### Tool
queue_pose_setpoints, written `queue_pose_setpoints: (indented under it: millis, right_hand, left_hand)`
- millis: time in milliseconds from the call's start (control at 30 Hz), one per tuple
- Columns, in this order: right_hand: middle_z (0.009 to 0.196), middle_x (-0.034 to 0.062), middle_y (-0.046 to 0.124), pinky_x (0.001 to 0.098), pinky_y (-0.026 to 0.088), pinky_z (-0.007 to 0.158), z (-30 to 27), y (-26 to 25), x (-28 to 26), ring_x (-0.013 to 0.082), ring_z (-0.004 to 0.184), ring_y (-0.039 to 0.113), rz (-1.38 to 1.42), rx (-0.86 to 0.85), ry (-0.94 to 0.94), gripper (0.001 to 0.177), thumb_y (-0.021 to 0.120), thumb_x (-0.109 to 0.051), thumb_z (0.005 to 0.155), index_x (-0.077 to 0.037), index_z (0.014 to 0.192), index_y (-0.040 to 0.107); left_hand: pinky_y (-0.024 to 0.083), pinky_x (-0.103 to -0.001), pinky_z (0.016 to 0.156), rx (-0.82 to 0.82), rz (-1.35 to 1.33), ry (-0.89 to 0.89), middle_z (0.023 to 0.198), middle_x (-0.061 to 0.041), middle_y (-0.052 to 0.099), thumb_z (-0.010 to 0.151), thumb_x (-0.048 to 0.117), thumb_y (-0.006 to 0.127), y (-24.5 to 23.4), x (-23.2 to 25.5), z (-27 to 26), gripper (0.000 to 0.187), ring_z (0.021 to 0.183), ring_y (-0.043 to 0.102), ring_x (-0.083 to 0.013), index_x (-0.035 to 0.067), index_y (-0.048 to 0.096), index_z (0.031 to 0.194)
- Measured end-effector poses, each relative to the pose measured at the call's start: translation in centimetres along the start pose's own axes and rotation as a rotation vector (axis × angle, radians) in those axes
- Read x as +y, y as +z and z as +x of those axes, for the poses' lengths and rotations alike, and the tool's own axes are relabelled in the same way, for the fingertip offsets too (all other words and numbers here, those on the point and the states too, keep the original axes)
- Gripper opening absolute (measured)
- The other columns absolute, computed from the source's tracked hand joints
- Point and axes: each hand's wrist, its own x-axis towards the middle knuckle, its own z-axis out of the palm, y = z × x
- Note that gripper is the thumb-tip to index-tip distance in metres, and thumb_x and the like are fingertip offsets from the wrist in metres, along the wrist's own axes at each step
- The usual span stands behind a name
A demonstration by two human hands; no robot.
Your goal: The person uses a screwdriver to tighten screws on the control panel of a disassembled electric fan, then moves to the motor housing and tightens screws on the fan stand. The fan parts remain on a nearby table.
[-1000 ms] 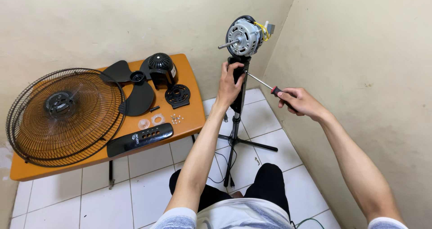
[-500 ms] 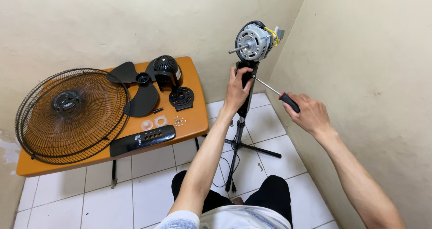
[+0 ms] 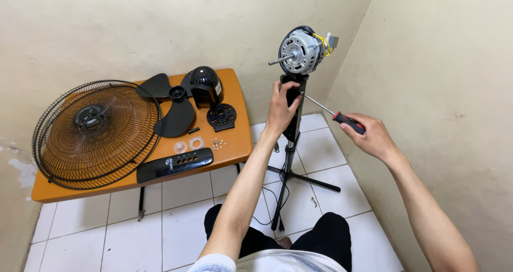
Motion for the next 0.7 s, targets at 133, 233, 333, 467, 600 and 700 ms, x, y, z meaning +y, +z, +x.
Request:
queue_pose_setpoints:
  millis: [133,233,333,467,600,700]
  right_hand:
    - [0.091,0.0091,0.073,0.0391,0.055,0.051,-0.6,0.0,-1.1,0.0266,0.063,0.069,-0.547,0.046,-0.054,0.03,0.076,-0.029,0.09,-0.016,0.117,0.074]
    - [0.093,0.0102,0.074,0.0425,0.057,0.056,-0.5,0.2,-1.5,0.0302,0.066,0.07,-0.488,0.066,-0.051,0.029,0.074,-0.028,0.089,-0.015,0.115,0.073]
    - [0.089,0.0084,0.075,0.0426,0.059,0.065,-0.7,0.8,-1.7,0.0302,0.07,0.071,-0.39,0.041,0.063,0.026,0.072,-0.031,0.092,-0.015,0.112,0.073]
    - [0.086,0.0085,0.075,0.0397,0.057,0.067,-0.3,0.4,-1.2,0.0273,0.072,0.071,-0.289,-0.041,0.123,0.025,0.069,-0.028,0.095,-0.015,0.115,0.075]
    - [0.076,0.005,0.072,0.0373,0.057,0.051,0.4,-0.2,-0.9,0.0145,0.065,0.07,0.234,-0.222,0.512,0.037,0.067,-0.034,0.091,-0.012,0.12,0.07]
    - [0.076,0.0037,0.067,0.0369,0.047,0.054,0.4,-0.3,-0.6,0.0131,0.058,0.053,0.263,-0.25,0.508,0.036,0.068,-0.035,0.096,-0.011,0.121,0.075]
  left_hand:
    - [0.056,-0.044,0.089,0.006,-0.009,-0.006,0.128,-0.016,0.051,0.089,0.004,0.076,-0.4,0.0,-0.1,0.042,0.11,0.065,-0.0381,0.014,0.056,0.125]
    - [0.056,-0.044,0.09,0.01,0.012,0.022,0.126,-0.016,0.051,0.089,0.005,0.077,-0.6,0.0,-0.3,0.043,0.11,0.065,-0.0384,0.013,0.056,0.125]
    - [0.056,-0.044,0.091,0.007,0.018,0.012,0.127,-0.016,0.05,0.089,0.004,0.077,-0.6,0.0,-0.4,0.043,0.11,0.065,-0.038,0.013,0.056,0.125]
    - [0.056,-0.043,0.09,0.015,-0.008,0.016,0.127,-0.015,0.05,0.09,0.004,0.075,-0.8,0.1,-0.4,0.042,0.11,0.065,-0.0378,0.014,0.055,0.126]
    - [0.056,-0.043,0.089,-0.002,0.003,-0.006,0.125,-0.015,0.05,0.09,0.004,0.076,-1.5,0.3,-0.5,0.043,0.108,0.065,-0.0373,0.014,0.054,0.126]
    - [0.056,-0.044,0.091,0.02,0.018,0.039,0.125,-0.015,0.05,0.09,0.004,0.077,-1.6,0.4,-0.6,0.044,0.109,0.064,-0.0379,0.014,0.054,0.126]
